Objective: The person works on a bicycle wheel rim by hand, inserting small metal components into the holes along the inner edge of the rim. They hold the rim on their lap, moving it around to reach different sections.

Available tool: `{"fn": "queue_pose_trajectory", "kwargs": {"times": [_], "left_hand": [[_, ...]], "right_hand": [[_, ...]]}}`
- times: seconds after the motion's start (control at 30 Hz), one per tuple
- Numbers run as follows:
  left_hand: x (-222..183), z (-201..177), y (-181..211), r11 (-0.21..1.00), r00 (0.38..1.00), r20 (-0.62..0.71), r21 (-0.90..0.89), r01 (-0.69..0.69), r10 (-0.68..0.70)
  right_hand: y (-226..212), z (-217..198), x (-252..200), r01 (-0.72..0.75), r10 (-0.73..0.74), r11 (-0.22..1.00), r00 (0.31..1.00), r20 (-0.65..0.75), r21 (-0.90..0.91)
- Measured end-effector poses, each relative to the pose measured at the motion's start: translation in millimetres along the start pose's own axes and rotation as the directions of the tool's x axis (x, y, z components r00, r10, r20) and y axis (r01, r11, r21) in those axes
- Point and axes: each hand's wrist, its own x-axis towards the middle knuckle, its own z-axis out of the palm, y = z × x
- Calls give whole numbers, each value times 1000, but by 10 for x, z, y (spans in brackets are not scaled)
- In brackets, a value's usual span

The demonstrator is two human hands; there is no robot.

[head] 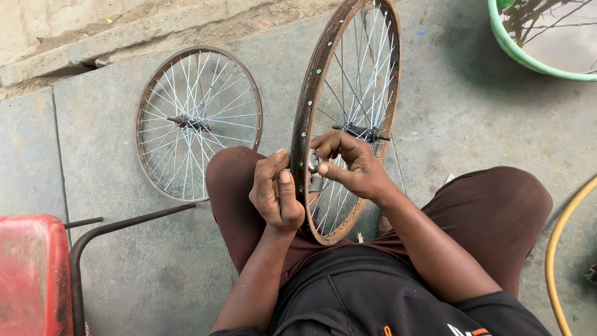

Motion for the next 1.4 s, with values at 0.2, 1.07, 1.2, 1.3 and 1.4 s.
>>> {"fn": "queue_pose_trajectory", "kwargs": {"times": [0.2, 1.07, 1.2, 1.3, 1.4], "left_hand": [[-38, 3, -11, 998, 997, 52, 6, 55, -55], [944, 401, -27, 826, 770, 414, -71, 559, -485], [896, 325, -127, 806, 772, 388, -113, 582, -503], [888, 277, -165, 812, 782, 357, -99, 575, -510], [858, 242, -210, 864, 828, 347, -87, 496, -441]], "right_hand": [[-75, 141, 64, -237, 238, 858, 970, -56, -456], [-91, -97, 42, 73, -211, 961, 819, -533, -268], [7, -56, 161, -105, -82, 945, 840, -536, -310], [24, -32, 241, -116, -28, 956, 876, -481, -268], [62, -46, 260, -105, 7, 974, 902, -431, -203]]}}
